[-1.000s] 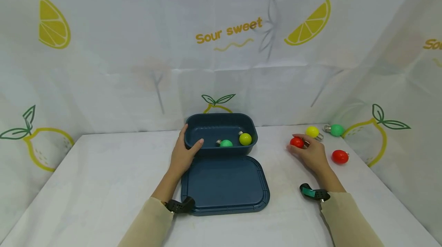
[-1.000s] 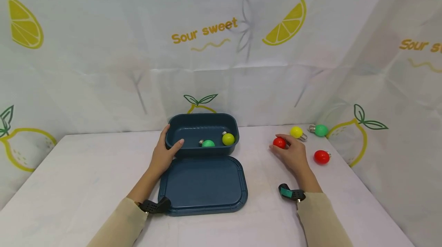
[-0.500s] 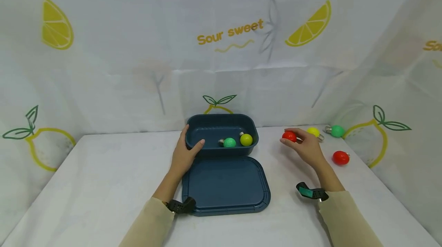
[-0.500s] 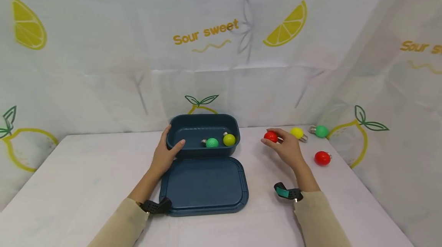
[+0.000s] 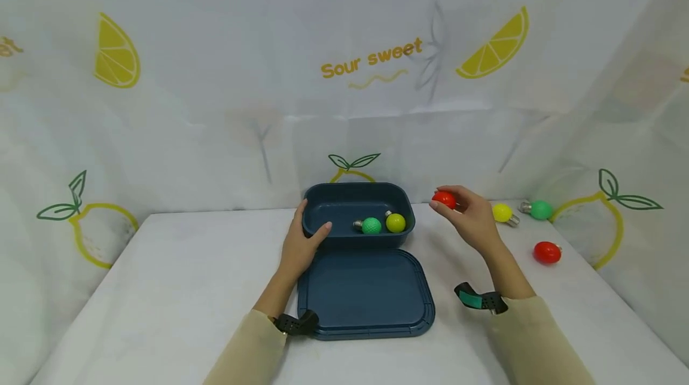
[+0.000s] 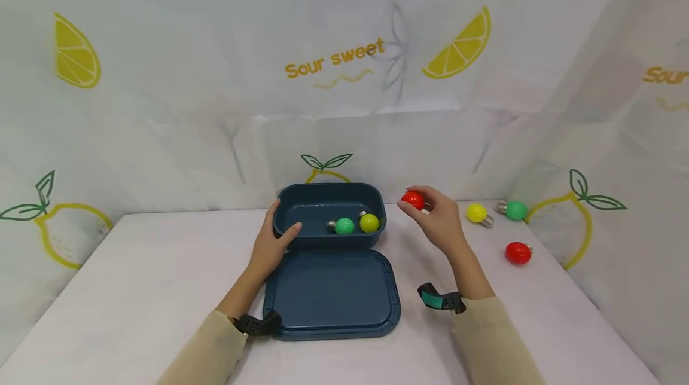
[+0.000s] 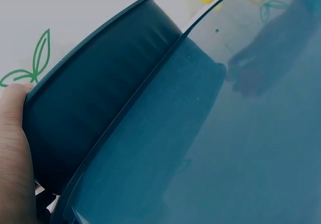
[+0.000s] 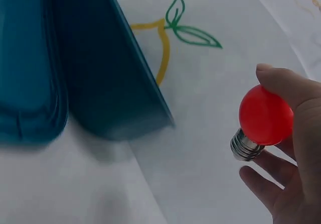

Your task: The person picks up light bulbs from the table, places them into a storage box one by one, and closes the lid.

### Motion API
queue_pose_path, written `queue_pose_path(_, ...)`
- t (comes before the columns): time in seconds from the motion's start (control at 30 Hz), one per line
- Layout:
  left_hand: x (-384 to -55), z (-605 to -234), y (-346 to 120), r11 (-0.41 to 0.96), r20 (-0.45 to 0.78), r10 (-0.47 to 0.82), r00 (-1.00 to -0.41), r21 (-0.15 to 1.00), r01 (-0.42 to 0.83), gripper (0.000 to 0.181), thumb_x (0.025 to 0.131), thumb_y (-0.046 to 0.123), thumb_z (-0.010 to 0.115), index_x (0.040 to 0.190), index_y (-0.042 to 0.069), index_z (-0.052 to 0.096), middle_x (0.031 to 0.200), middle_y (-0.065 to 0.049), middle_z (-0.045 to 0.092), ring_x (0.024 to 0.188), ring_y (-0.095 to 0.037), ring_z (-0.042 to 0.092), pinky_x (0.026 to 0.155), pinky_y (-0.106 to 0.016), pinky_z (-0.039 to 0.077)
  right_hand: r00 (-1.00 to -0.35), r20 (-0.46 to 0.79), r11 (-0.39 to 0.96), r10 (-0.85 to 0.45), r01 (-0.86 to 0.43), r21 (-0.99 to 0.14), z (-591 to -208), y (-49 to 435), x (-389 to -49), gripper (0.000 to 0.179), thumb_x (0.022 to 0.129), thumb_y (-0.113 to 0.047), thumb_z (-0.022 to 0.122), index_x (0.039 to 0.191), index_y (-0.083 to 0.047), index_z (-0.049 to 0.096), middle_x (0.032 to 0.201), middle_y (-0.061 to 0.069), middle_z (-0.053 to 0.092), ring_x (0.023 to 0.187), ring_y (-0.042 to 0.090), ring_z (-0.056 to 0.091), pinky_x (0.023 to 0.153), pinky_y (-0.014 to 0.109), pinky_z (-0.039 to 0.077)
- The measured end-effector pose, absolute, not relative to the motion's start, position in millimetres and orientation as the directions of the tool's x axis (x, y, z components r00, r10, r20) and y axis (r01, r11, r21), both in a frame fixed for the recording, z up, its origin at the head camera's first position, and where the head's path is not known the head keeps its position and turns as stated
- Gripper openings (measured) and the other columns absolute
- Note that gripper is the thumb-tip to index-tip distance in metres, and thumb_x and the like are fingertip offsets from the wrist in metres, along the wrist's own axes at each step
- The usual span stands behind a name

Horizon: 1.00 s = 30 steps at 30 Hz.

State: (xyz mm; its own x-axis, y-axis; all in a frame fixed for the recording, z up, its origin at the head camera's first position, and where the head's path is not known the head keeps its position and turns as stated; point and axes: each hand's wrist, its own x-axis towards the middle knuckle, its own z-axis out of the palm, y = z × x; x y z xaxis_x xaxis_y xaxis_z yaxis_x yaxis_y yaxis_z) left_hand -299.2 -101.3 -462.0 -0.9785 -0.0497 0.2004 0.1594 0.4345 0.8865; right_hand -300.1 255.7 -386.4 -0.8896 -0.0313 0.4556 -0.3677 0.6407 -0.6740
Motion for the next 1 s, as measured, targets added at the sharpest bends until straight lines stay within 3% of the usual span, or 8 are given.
queue_pose_path(0.13, -299, -464, -103, 0.44, 0.205, -0.065, -0.977, 0.885, 0.156, 0.09, 0.09, 0.061, 0.065, 0.162, 0.034, 0.018, 0.169, -0.005, 0.025, 0.155, -0.033, 0.026, 0.122, -0.063, 0.026, -0.872, 0.486, 0.627, -0.062, -0.413, -0.661, -378, 237, -306, 0.041, 0.095, -0.029, 0.072, 0.128, -0.005, 0.065, 0.131, 0.02, 0.065, 0.123, 0.041, 0.059, 0.096, 0.058, 0.055)
queue_pose_path(0.33, -300, -460, -104, 0.435, 0.214, -0.074, -0.974, 0.886, 0.162, 0.09, 0.09, 0.061, 0.065, 0.162, 0.033, 0.019, 0.168, -0.006, 0.026, 0.155, -0.033, 0.027, 0.122, -0.062, 0.026, -0.843, 0.534, 0.61, -0.058, -0.454, -0.65, -361, 211, -317, 0.04, 0.094, -0.026, 0.074, 0.127, -0.005, 0.067, 0.132, 0.017, 0.066, 0.115, 0.037, 0.062, 0.084, 0.035, 0.055)
queue_pose_path(0.57, -301, -462, -97, 0.432, 0.202, -0.062, -0.977, 0.888, 0.156, 0.091, 0.09, 0.06, 0.066, 0.162, 0.032, 0.02, 0.169, -0.006, 0.026, 0.155, -0.032, 0.027, 0.122, -0.061, 0.025, -0.809, 0.572, 0.581, -0.135, -0.533, -0.616, -351, 191, -319, 0.042, 0.087, -0.025, 0.081, 0.123, -0.007, 0.071, 0.13, 0.015, 0.062, 0.108, 0.028, 0.06, 0.083, 0.03, 0.052)
queue_pose_path(0.73, -301, -460, -94, 0.429, 0.209, -0.062, -0.976, 0.889, 0.164, 0.09, 0.09, 0.06, 0.065, 0.162, 0.032, 0.02, 0.168, -0.006, 0.027, 0.155, -0.032, 0.027, 0.122, -0.062, 0.025, -0.832, 0.519, 0.569, -0.197, -0.528, -0.63, -359, 192, -320, 0.043, 0.089, -0.023, 0.079, 0.129, -0.011, 0.069, 0.124, 0.014, 0.067, 0.093, 0.024, 0.063, 0.076, 0.013, 0.05)
queue_pose_path(1.0, -301, -463, -99, 0.44, 0.201, -0.067, -0.977, 0.885, 0.151, 0.091, 0.09, 0.061, 0.065, 0.162, 0.033, 0.019, 0.169, -0.005, 0.026, 0.155, -0.032, 0.027, 0.122, -0.062, 0.026, -0.871, 0.446, 0.565, -0.205, -0.478, -0.673, -366, 190, -325, 0.056, 0.091, -0.028, 0.076, 0.141, -0.01, 0.059, 0.133, 0.016, 0.066, 0.098, 0.031, 0.069, 0.08, 0.019, 0.053)
